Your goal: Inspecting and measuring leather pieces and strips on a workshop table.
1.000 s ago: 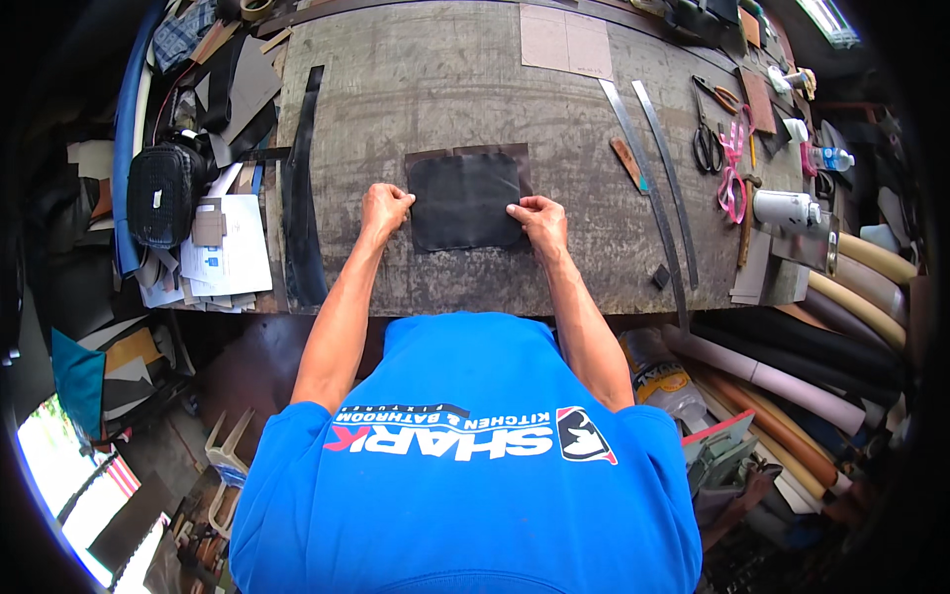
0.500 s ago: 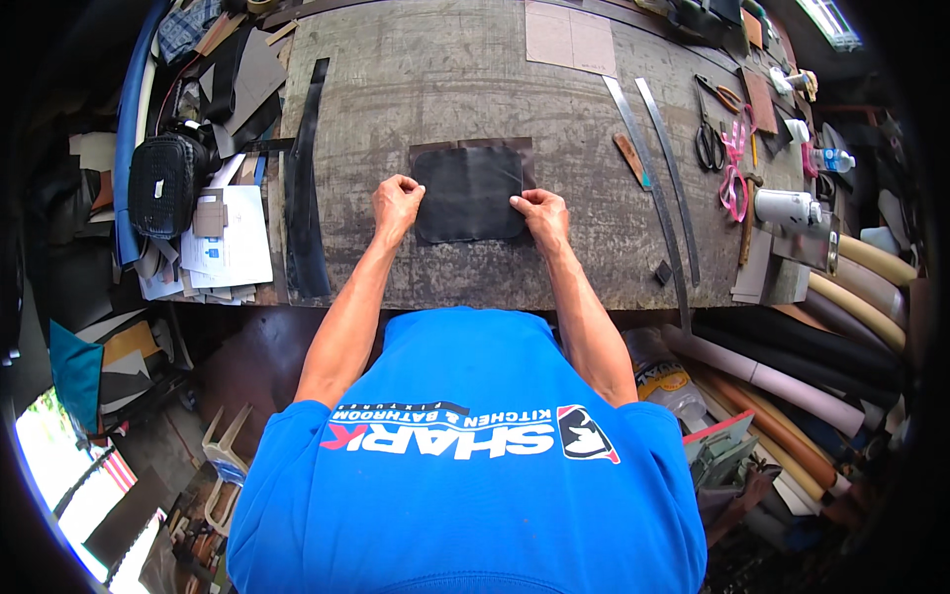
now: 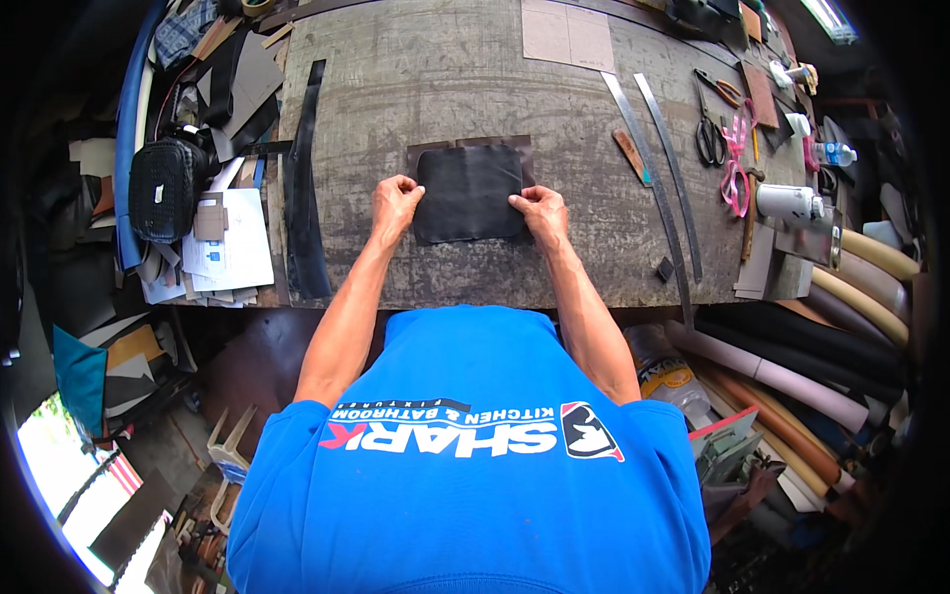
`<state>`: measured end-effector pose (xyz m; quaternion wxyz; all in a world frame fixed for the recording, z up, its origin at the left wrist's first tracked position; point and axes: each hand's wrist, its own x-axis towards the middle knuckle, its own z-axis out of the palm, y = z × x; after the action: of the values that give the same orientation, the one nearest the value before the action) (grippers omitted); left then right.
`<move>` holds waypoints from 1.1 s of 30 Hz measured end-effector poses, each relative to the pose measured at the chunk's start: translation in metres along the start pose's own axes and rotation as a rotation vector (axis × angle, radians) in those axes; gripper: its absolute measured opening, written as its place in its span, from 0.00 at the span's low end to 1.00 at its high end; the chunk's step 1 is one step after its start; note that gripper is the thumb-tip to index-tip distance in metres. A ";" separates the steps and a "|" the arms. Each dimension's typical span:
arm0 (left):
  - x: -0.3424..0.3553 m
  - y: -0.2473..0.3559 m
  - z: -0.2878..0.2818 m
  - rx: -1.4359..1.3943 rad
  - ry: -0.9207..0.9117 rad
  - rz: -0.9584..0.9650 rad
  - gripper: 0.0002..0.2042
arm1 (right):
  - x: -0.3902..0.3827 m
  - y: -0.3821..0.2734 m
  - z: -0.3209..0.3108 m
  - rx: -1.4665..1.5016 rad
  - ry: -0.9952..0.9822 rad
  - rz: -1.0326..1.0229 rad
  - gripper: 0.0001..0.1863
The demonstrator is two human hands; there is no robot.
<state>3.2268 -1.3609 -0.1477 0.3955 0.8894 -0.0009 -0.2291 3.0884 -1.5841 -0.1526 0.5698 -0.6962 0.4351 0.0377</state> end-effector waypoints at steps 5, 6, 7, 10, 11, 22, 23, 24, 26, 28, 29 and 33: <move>0.010 -0.006 -0.006 0.100 -0.010 0.040 0.08 | -0.002 -0.005 -0.001 -0.004 -0.001 0.008 0.17; 0.011 -0.006 -0.007 0.100 -0.010 0.040 0.08 | -0.002 -0.005 -0.001 -0.004 -0.001 0.009 0.17; 0.011 -0.005 -0.008 0.097 -0.019 0.046 0.08 | -0.003 -0.005 -0.001 0.013 -0.006 0.007 0.17; 0.011 -0.006 -0.008 0.109 -0.018 0.050 0.08 | -0.003 -0.006 -0.001 0.026 0.000 0.022 0.16; 0.011 -0.007 -0.007 0.123 -0.008 0.047 0.08 | -0.004 -0.007 -0.001 0.023 0.010 0.038 0.16; 0.008 -0.008 -0.008 0.102 0.007 0.087 0.08 | 0.001 0.004 0.003 -0.051 0.050 -0.020 0.16; 0.008 -0.009 -0.009 0.099 0.018 0.099 0.08 | 0.001 0.005 0.004 -0.048 0.052 -0.043 0.14; 0.008 -0.009 -0.008 0.099 0.018 0.099 0.08 | 0.001 0.005 0.004 -0.047 0.052 -0.043 0.14; 0.007 -0.009 -0.008 0.100 0.026 0.108 0.08 | 0.001 0.006 0.003 -0.047 0.055 -0.058 0.14; 0.006 -0.008 -0.008 0.104 0.030 0.108 0.08 | 0.000 0.005 0.004 -0.044 0.065 -0.055 0.14; 0.006 -0.009 -0.008 0.107 0.036 0.105 0.08 | -0.001 0.004 0.005 -0.043 0.072 -0.054 0.14; 0.006 -0.009 -0.008 0.104 0.055 0.120 0.08 | -0.005 -0.004 0.004 -0.086 0.073 -0.011 0.18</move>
<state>3.2341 -1.3503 -0.1515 0.3615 0.9131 -0.0553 -0.1802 3.0899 -1.5777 -0.1478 0.5232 -0.7232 0.4499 0.0280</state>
